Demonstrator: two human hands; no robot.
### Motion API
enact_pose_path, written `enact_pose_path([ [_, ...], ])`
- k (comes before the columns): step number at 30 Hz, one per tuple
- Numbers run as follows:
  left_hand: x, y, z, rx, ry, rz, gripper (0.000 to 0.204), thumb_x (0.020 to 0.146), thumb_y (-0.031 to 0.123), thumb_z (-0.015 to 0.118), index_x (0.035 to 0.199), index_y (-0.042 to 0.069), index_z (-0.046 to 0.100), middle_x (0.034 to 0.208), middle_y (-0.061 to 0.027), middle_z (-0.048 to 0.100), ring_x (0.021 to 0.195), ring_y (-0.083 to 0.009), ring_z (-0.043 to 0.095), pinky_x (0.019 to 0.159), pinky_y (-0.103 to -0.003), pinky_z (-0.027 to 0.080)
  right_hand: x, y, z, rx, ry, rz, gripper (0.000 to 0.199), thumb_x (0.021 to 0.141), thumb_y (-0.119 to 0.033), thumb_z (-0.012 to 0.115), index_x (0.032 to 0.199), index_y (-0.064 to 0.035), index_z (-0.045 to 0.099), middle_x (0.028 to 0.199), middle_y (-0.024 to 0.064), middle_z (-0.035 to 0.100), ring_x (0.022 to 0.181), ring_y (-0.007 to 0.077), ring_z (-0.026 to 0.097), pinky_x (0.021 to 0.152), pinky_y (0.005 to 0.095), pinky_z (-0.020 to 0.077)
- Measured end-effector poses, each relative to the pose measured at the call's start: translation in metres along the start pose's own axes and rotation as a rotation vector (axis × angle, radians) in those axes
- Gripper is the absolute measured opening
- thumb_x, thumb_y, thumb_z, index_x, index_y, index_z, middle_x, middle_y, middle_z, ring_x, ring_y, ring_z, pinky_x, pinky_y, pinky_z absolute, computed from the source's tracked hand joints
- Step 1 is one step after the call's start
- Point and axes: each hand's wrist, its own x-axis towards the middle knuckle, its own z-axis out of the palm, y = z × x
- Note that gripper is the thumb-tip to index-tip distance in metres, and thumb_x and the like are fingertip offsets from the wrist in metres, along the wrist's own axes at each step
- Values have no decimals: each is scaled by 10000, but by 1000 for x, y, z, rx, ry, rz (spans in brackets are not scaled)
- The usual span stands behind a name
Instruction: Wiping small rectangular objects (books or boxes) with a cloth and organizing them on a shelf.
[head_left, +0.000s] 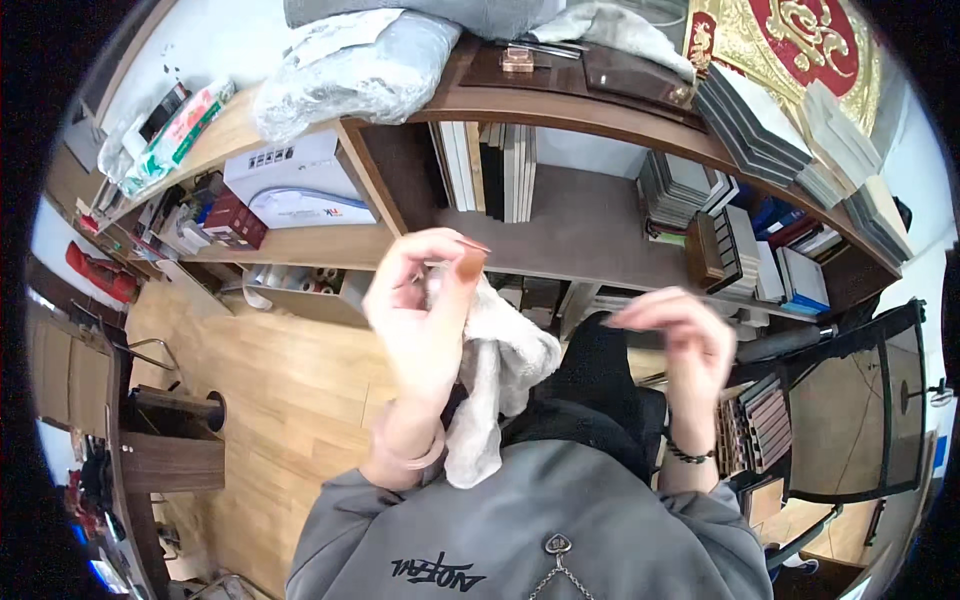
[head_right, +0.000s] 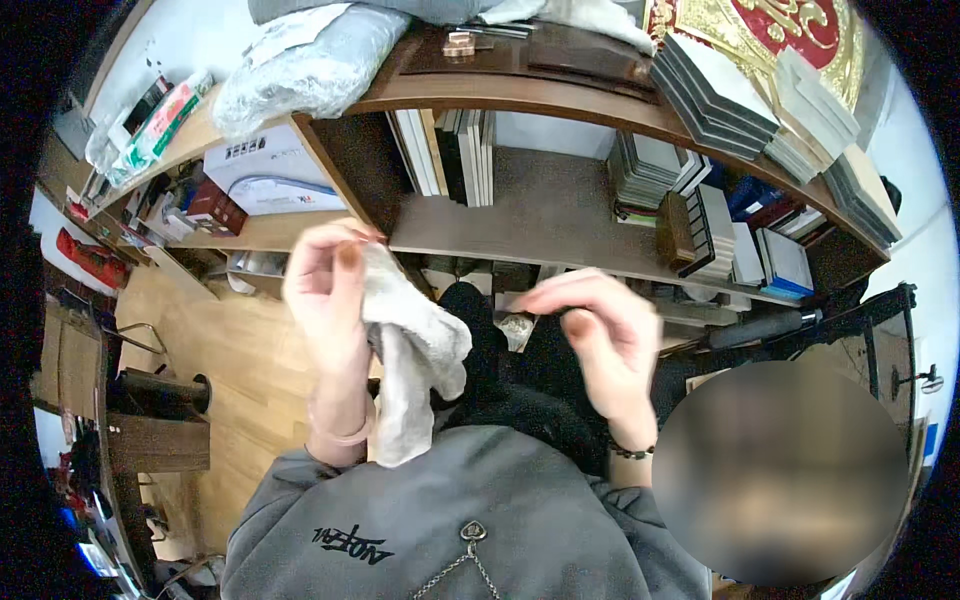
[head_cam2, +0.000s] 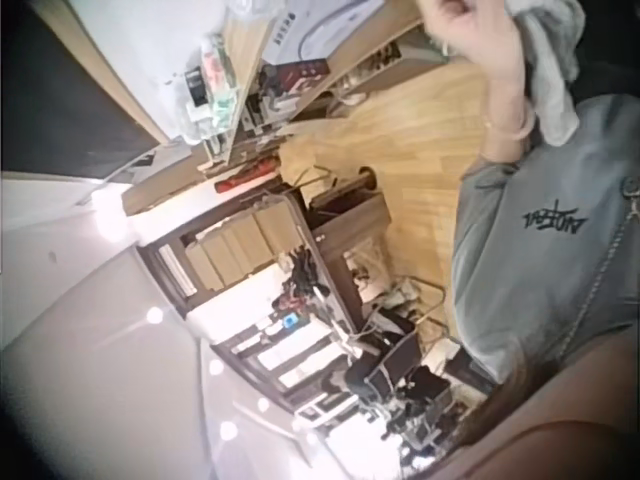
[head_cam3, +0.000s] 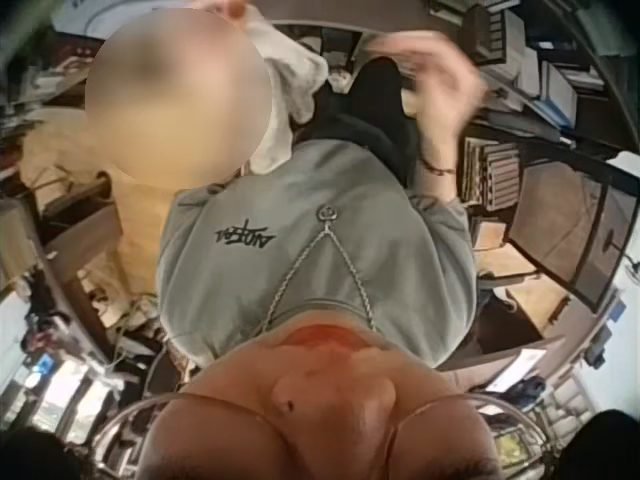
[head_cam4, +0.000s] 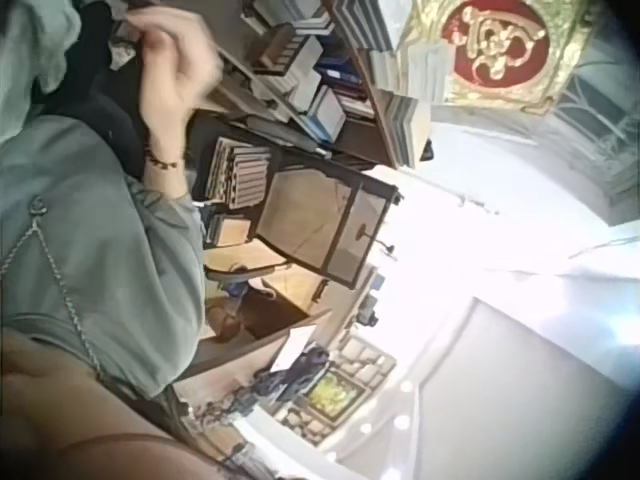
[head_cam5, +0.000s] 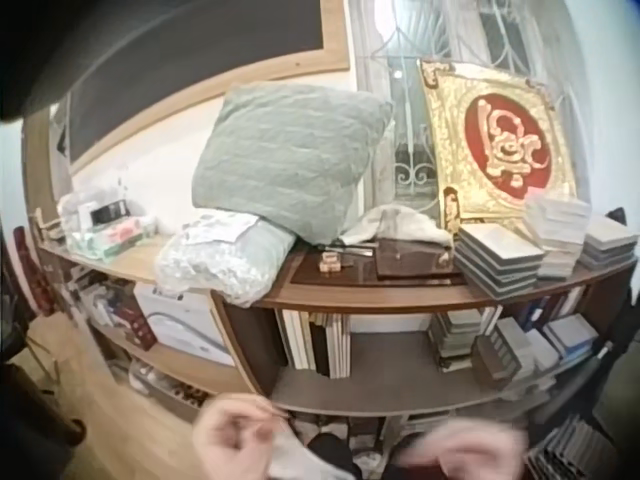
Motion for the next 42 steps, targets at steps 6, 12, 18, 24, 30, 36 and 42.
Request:
enact_pose_path([
  [6,-8,-58,12,-673,29,-856,166,883,163,619,974,34,566,898,-57,611,818,-98,585,740,-242,485,-31,68,44,138,-45,342,386,856,-204,629,1155,26,546,1155,111,575,1014,166,557,879,310,444],
  [12,-6,-78,7,-805,-133,-922,310,868,147,625,1125,33,493,1090,-101,559,998,-185,554,881,-306,462,-17,69,16,302,-101,633,407,897,-186,587,1234,22,495,1168,73,574,1035,118,539,896,270,427],
  [18,-44,-77,21,-1226,-162,-1701,542,878,269,611,1308,23,390,1253,-136,483,1120,-225,488,964,-327,403,-12,67,17,519,287,500,334,931,-210,543,1173,19,544,1061,27,607,960,68,539,839,229,435],
  [24,-43,-72,21,-666,-512,-1281,474,891,304,594,1246,10,486,1199,-93,550,1077,-170,524,926,-297,415,-19,65,2,345,128,484,281,940,-213,531,1108,5,589,964,-4,614,873,39,520,767,203,427],
  [30,-38,-91,8,-325,-529,-818,386,856,328,646,1069,6,631,995,-4,650,926,-83,576,829,-230,437,-10,46,-14,71,126,482,292,944,-239,521,1012,24,630,853,1,643,704,18,523,623,171,408],
  [36,-32,-106,-25,-516,-761,-800,442,867,210,623,1238,4,498,1192,-76,564,1075,-145,531,921,-289,409,-9,32,-55,260,35,652,329,955,-279,490,1050,10,614,885,40,637,788,118,592,704,248,483],
  [42,-61,-98,13,-1267,-631,-842,614,851,110,605,1387,59,311,1350,-128,431,1200,-242,462,994,-380,377,-36,80,5,1646,782,789,518,941,-428,436,1217,6,498,1142,146,585,1072,270,562,936,381,455],
])
